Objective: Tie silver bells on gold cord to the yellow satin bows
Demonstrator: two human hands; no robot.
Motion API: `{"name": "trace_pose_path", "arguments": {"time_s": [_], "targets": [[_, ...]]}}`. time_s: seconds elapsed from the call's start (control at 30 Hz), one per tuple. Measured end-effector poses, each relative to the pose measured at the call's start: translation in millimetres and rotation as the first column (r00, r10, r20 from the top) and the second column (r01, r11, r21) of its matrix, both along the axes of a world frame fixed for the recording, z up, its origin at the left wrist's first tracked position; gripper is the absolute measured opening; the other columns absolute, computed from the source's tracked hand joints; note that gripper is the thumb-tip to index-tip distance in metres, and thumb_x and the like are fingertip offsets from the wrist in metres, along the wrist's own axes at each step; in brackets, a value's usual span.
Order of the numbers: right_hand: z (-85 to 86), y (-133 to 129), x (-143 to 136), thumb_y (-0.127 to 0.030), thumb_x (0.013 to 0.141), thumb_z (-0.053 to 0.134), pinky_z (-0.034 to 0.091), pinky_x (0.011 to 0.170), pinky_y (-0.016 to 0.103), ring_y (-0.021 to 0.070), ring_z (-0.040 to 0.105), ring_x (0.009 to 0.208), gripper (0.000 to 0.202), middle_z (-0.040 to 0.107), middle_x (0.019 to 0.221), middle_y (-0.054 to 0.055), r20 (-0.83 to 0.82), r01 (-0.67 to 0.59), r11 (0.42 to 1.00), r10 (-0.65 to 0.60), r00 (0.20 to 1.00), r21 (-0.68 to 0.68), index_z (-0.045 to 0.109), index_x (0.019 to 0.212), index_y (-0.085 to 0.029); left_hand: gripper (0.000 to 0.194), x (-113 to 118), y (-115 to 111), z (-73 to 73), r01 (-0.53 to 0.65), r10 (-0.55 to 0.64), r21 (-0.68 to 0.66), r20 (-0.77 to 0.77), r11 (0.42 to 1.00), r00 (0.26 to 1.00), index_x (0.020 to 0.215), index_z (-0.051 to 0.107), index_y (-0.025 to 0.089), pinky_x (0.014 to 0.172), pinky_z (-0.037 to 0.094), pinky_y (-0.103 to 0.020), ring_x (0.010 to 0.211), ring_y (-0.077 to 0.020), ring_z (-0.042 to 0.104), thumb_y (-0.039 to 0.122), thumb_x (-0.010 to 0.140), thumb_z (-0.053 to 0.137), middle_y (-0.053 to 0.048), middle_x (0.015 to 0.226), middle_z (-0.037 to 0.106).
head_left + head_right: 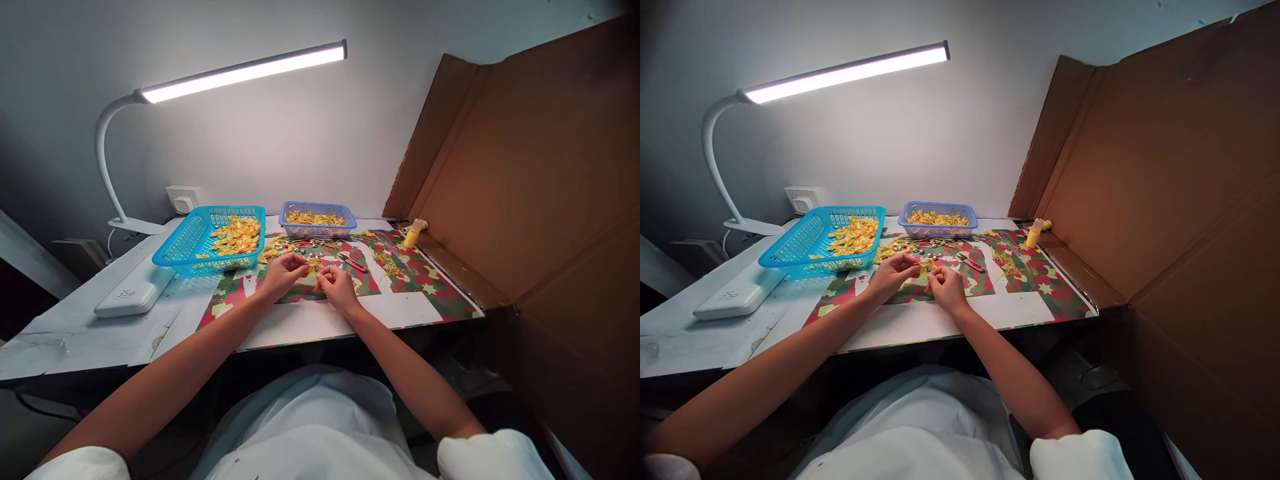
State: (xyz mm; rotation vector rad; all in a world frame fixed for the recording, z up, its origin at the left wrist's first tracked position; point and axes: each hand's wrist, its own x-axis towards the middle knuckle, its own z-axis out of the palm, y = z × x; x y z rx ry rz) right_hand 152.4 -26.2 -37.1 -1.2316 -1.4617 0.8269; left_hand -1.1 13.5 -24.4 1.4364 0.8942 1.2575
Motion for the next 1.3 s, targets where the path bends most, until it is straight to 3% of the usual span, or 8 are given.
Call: {"name": "trace_pose_path", "arguments": {"time_s": [0.23,0.63,1.07,1.3], "targets": [[2.0,0.0,-0.6,-0.029,0.077,0.053,0.041,0.052,0.024,0.0124,0.053,0.044,0.012,0.064,0.051,-0.002,-0.022,0.005,1.000,-0.006,1.000,-0.023,0.052,0.069,-0.020,0.026,0.5,0.2,-3.2,-0.028,0.028,0.047,-0.015,0.999,0.999,0.071,0.062,0.016,0.069,0.051,-0.027,0.069,-0.0141,0.065,0.029,0.057,0.079,0.000,0.072,0.068],[-4.6,5.0,-0.4,-0.030,0.076,0.054,0.042,0.052,0.025,0.0129,0.054,0.046,0.012,0.064,0.052,-0.001,-0.050,-0.008,1.000,0.007,0.999,-0.024,0.052,0.070,-0.020,0.025,0.8,0.9,-3.9,-0.025,0.026,0.038,-0.018,0.999,1.000,0.069,0.061,0.016,0.066,0.052,-0.026,0.065,-0.0135,0.065,0.030,0.057,0.079,0.000,0.069,0.069],[-3.9,6.3,-0.1,-0.033,0.078,0.052,0.037,0.048,0.023,0.0122,0.051,0.045,0.013,0.064,0.053,-0.002,-0.087,-0.069,0.997,0.067,0.994,-0.017,0.050,0.073,-0.021,0.042,1.3,1.2,-1.1,0.015,-0.015,-0.009,-0.034,1.000,0.999,0.071,0.061,0.017,0.063,0.053,-0.028,0.061,-0.0144,0.063,0.051,0.056,0.080,-0.001,0.068,0.068],[-4.4,7.3,0.7,-0.032,0.078,0.053,0.035,0.048,0.023,0.0115,0.050,0.044,0.012,0.065,0.054,-0.002,-0.110,-0.062,0.997,0.058,0.992,-0.037,0.051,0.074,-0.021,0.032,-2.8,-2.2,5.2,-0.018,0.035,0.111,-0.155,0.994,0.987,0.069,0.066,0.018,0.062,0.048,-0.023,0.067,-0.0145,0.060,0.046,0.062,0.078,-0.001,0.069,0.067]]}}
